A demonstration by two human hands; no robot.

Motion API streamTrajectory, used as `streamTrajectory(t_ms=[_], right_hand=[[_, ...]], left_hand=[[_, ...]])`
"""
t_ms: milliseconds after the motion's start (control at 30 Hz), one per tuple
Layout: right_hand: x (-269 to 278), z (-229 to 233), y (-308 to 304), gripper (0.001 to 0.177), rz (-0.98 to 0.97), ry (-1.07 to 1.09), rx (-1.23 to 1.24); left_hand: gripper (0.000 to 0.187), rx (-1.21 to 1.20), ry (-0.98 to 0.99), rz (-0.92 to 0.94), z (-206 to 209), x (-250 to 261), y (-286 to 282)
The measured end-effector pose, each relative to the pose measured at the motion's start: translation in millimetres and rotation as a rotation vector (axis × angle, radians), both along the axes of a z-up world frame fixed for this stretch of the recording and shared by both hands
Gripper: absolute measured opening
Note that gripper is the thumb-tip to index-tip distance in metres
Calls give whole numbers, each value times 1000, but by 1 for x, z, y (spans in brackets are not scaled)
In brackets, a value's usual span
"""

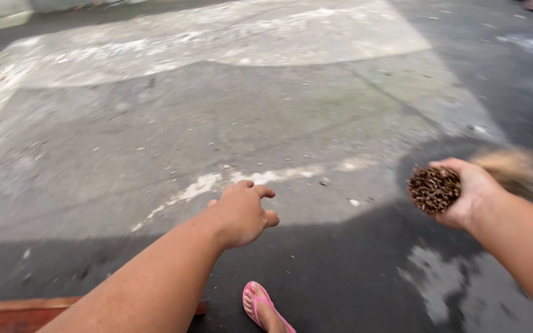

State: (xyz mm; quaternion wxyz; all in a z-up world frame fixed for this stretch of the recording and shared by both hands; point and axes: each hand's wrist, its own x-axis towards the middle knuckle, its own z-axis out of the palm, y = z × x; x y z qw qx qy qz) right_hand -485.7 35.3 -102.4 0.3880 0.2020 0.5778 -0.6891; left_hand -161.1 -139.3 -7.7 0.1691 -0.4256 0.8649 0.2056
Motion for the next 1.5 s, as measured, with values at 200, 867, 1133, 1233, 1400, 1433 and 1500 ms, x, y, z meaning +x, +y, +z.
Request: streamTrajectory(t_ms=[200, 867, 1133, 1233, 1400, 1433, 1500], right_hand=[[116, -108, -123, 33, 414, -402, 132], [151, 33, -552, 25, 694, -169, -25], [273, -49, -646, 29, 983, -576, 205], [295, -13, -679, 39, 1301, -817, 184], [312, 40, -754, 57, 1326, -620, -98], [317, 34, -761, 57, 1328, -620, -87], [326, 27, -781, 44, 1283, -191, 26]], left_hand=[[62, 154, -170, 270, -13, 76, -53], [65, 103, 160, 865, -45, 205, -249], [62, 160, 58, 968, -31, 244, -360], [60, 51, 221, 1022, -17, 262, -400], [59, 72, 373, 1085, -26, 300, -434], [59, 81, 375, 1091, -39, 311, -431], [62, 200, 307, 1060, -65, 332, -429]])
